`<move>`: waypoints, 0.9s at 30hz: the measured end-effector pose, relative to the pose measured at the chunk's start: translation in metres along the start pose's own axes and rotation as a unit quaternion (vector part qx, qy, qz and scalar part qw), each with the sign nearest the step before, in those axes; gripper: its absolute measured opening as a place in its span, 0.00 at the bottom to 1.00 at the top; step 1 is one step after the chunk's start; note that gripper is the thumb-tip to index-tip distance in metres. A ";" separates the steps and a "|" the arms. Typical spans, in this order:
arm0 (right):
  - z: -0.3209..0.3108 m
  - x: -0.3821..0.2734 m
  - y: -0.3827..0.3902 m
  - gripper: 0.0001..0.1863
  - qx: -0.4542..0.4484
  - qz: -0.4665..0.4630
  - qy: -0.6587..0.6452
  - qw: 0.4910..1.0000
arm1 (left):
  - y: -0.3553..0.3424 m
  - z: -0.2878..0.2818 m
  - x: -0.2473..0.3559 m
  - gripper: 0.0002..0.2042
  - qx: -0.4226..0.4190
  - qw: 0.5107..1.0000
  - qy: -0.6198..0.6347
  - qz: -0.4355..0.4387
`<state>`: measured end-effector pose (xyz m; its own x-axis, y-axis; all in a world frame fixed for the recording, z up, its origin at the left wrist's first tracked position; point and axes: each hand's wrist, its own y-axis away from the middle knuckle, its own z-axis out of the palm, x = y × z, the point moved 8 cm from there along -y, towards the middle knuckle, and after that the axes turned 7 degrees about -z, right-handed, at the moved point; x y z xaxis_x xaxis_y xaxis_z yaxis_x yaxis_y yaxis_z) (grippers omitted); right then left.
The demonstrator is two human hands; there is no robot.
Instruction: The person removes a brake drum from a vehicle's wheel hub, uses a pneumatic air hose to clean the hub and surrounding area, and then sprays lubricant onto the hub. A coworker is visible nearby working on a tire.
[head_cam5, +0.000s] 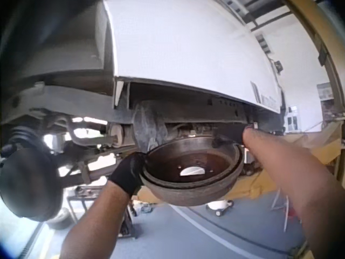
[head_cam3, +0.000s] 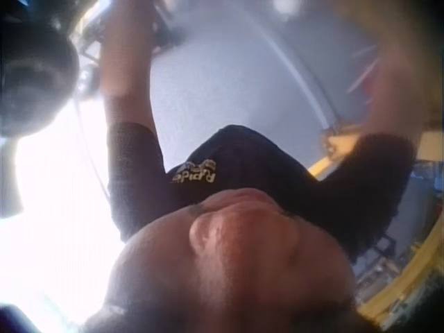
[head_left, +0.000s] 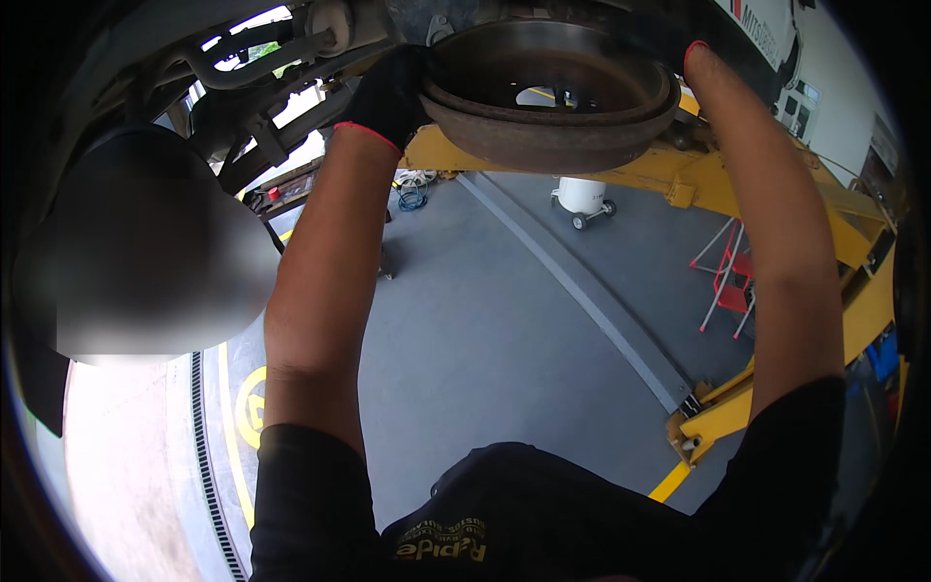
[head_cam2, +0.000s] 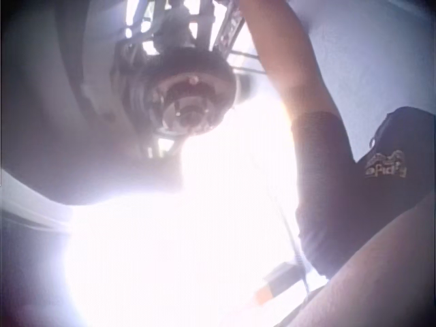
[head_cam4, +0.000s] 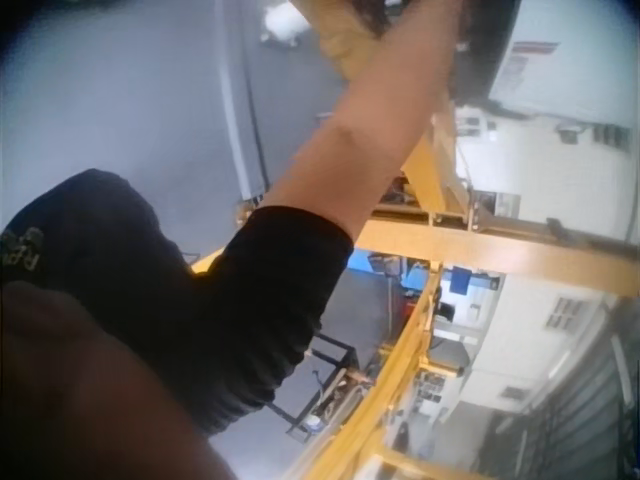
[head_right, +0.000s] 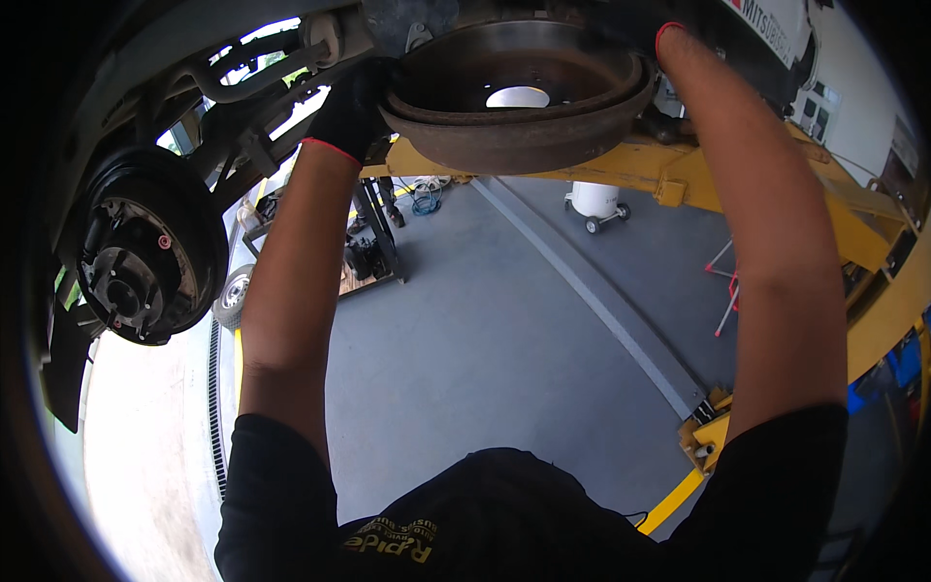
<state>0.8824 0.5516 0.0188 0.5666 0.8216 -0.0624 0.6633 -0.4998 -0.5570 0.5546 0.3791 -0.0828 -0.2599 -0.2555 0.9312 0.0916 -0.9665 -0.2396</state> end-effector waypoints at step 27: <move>-0.044 -0.120 0.184 0.24 0.240 -0.175 0.049 0.954 | 0.060 -0.036 -0.001 0.19 0.052 0.913 -0.319 0.250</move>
<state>0.9579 0.3492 -0.0397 0.4101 0.8740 0.2607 0.5324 0.0027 -0.8465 0.5255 0.3204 -0.1086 0.4482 -0.5672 0.6909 0.1447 -0.7167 -0.6822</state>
